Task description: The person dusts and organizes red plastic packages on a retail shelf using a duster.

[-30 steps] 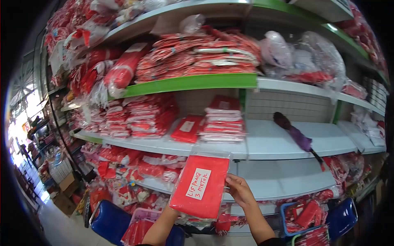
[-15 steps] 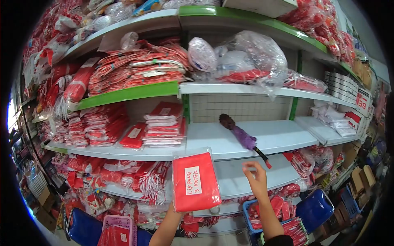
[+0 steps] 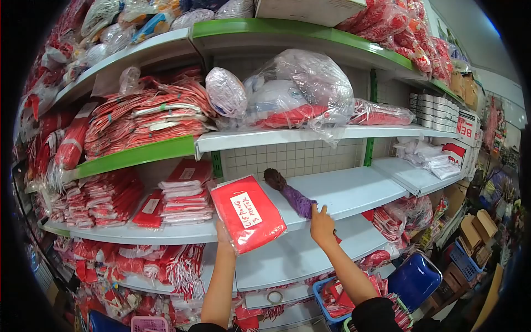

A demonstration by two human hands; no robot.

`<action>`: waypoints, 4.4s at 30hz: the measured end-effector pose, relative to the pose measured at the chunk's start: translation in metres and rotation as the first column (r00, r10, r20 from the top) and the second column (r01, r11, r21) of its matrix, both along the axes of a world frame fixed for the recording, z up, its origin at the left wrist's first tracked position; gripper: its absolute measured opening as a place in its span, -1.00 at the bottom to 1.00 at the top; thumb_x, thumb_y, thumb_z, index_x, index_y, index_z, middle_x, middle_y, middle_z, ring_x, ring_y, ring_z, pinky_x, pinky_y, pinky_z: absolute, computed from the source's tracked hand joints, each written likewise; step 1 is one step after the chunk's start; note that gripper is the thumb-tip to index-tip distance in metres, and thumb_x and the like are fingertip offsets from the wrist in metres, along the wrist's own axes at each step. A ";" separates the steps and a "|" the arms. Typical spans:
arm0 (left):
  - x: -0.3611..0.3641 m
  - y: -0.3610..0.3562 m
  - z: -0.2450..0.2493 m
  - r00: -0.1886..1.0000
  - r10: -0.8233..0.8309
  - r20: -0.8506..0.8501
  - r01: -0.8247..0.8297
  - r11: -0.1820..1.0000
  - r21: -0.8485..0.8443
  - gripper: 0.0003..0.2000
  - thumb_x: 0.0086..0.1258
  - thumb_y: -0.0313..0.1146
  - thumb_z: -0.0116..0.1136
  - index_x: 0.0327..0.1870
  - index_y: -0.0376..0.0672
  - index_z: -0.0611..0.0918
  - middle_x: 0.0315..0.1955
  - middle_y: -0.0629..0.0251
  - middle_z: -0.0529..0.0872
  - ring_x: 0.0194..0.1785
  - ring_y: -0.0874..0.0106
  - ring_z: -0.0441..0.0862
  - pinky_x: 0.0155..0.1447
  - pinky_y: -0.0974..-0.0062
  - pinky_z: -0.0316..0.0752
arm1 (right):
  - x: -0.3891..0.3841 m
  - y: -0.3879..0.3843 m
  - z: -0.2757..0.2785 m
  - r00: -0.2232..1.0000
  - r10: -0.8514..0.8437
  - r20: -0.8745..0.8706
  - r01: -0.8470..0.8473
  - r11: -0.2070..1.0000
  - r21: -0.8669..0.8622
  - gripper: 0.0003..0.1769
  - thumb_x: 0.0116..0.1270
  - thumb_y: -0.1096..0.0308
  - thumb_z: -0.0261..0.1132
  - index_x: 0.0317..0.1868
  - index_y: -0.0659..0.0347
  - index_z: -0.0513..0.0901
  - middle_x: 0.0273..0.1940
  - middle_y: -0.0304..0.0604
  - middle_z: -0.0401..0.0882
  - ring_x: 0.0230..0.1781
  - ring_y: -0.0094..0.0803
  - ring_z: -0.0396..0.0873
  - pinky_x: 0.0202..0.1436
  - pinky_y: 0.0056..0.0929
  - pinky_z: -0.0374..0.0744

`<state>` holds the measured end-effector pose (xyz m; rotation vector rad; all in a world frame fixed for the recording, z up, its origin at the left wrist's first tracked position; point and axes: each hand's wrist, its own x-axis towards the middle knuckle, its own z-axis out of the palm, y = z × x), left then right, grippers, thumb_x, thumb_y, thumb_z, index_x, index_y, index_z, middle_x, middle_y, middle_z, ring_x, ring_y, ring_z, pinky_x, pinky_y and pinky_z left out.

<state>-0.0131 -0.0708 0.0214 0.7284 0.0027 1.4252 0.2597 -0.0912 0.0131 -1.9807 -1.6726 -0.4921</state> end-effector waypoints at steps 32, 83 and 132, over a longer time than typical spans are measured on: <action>0.043 0.047 0.023 0.964 -0.260 -0.058 0.235 0.933 -0.272 -0.55 0.39 0.07 -0.11 -0.06 -0.16 0.54 -0.13 0.18 0.65 -0.11 0.25 0.62 0.03 0.22 0.54 | -0.030 -0.081 -0.125 0.386 0.324 -0.863 -0.388 0.906 0.166 -0.69 0.45 0.19 0.03 -0.33 0.28 0.39 -0.70 -0.31 0.29 -0.68 -0.56 0.30 -0.60 -0.42 0.31; 0.031 0.071 -0.003 0.940 -0.341 0.020 0.334 0.904 -0.266 -0.63 0.43 -0.03 -0.19 -0.04 -0.13 0.52 -0.13 0.22 0.64 -0.07 0.24 0.61 0.06 0.15 0.52 | -0.053 -0.115 -0.134 0.365 0.392 -0.844 -0.484 0.854 0.188 -0.77 0.41 0.27 0.06 -0.37 0.24 0.41 -0.68 -0.33 0.31 -0.70 -0.61 0.28 -0.66 -0.55 0.27; 0.033 0.058 -0.009 0.969 -0.247 -0.005 0.241 0.949 -0.203 -0.54 0.39 0.10 -0.15 -0.10 -0.14 0.55 -0.27 0.28 0.65 -0.29 0.34 0.61 -0.21 0.20 0.59 | -0.020 -0.124 -0.141 0.435 0.580 -0.689 -0.611 0.752 0.247 -0.79 0.39 0.29 0.09 -0.40 0.18 0.42 -0.60 -0.28 0.37 -0.72 -0.57 0.28 -0.67 -0.54 0.26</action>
